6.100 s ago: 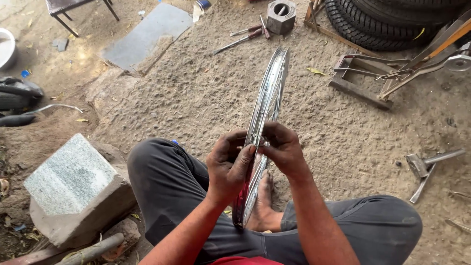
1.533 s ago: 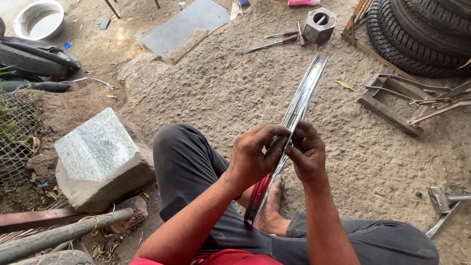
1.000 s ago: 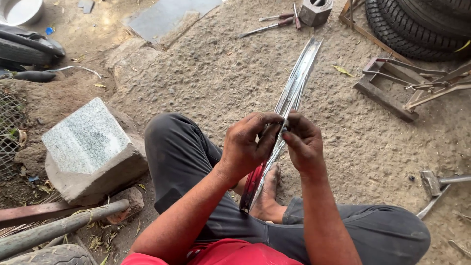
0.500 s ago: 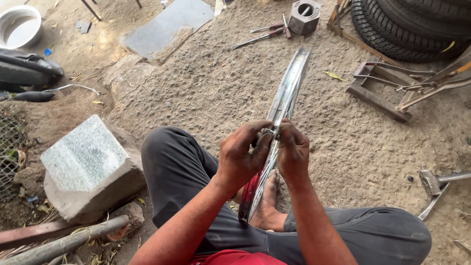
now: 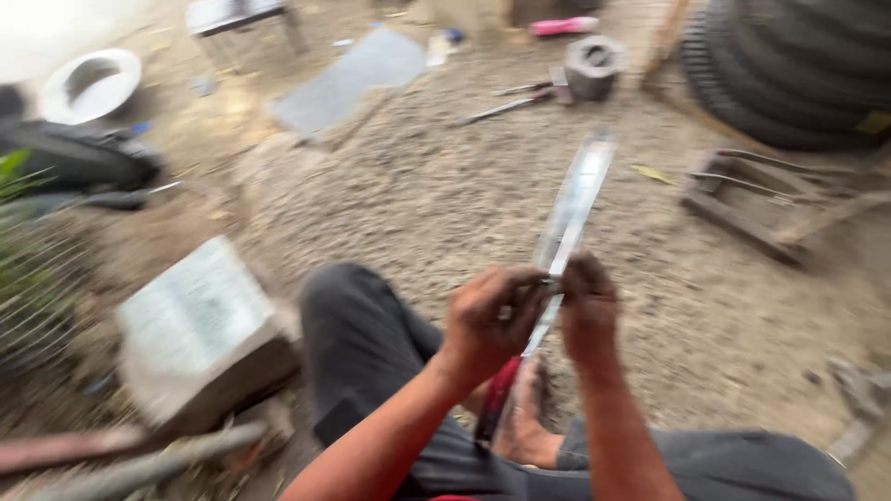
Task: The person sits on the ground and adjusts the spokes of a bicycle wheel using a spoke wrench. They rotate the wheel and tighten individual spokes one by one to true the rim.
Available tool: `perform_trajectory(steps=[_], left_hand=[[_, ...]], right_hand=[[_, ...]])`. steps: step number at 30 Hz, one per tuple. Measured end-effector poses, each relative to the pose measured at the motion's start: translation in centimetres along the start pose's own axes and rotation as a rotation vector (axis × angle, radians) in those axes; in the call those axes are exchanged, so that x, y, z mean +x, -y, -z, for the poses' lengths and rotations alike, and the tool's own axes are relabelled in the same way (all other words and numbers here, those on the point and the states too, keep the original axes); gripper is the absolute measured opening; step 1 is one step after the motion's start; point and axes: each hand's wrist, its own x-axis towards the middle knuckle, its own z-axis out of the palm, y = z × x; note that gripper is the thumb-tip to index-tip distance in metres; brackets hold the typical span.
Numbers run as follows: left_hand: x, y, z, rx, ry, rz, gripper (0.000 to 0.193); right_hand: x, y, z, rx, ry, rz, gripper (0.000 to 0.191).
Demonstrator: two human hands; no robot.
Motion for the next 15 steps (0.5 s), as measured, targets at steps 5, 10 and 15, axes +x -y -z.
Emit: perform_trajectory(steps=[5,10,15], left_hand=[[0.1,1.1,0.4,-0.035,-0.039,-0.078,0.017],[0.3,1.5,0.2,0.045,0.03,-0.094,0.018],[0.7,1.0,1.0,0.187,0.106,-0.109,0.02]], right_hand=[[-0.3,0.8,1.0,-0.145,0.261,-0.043,0.032],[0.1,1.7,0.3,-0.028,0.293,-0.066,0.055],[0.4,1.7,-0.2,0.037,0.196,-0.103,0.024]])
